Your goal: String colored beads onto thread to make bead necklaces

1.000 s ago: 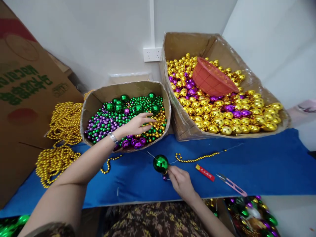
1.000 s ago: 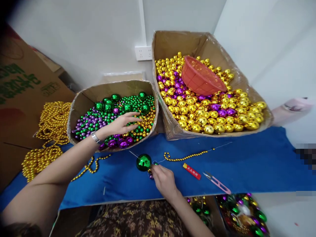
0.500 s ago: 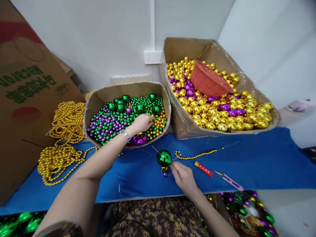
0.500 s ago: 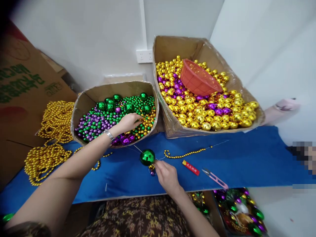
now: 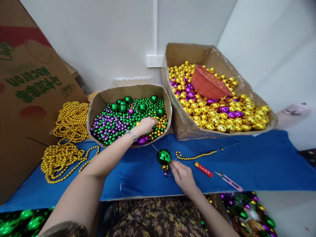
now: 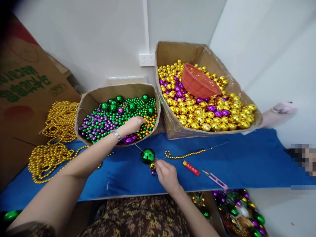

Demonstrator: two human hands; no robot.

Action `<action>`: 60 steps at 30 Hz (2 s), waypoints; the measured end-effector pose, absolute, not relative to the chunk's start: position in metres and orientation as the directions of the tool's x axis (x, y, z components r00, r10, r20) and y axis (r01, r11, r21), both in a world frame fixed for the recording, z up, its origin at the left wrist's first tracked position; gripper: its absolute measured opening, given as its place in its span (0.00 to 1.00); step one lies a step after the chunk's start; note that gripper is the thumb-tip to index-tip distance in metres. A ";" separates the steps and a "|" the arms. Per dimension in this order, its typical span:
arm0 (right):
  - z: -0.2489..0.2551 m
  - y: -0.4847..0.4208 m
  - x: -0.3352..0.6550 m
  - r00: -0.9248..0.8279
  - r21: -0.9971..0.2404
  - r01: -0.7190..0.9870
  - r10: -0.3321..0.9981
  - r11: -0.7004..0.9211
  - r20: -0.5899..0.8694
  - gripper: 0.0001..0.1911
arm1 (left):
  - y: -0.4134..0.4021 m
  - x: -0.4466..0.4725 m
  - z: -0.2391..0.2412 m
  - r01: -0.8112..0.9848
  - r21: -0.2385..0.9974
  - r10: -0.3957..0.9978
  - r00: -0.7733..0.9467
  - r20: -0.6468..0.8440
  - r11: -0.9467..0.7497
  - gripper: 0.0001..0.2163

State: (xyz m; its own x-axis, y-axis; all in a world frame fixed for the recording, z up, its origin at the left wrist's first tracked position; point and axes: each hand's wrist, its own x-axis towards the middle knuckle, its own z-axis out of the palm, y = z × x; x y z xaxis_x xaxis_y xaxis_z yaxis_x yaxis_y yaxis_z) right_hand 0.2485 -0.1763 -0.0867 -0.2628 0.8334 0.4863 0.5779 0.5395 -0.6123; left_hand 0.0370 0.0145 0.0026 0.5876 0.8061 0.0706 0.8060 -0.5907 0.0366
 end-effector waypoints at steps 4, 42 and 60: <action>-0.077 -0.178 0.252 -0.236 -0.605 0.592 0.833 0.532 0.501 0.12 | 0.008 0.035 0.006 0.791 0.345 0.862 0.445 0.241 -0.505 0.14; -0.069 -0.177 0.240 -0.275 -0.667 0.630 0.918 0.397 0.286 0.13 | -0.128 0.045 -0.019 -0.258 0.966 0.999 0.041 -0.021 0.031 0.10; -0.094 -0.196 0.219 -0.319 -0.823 0.506 0.942 0.259 0.101 0.22 | -0.150 0.027 -0.042 -0.014 0.999 0.999 0.025 -0.037 0.037 0.11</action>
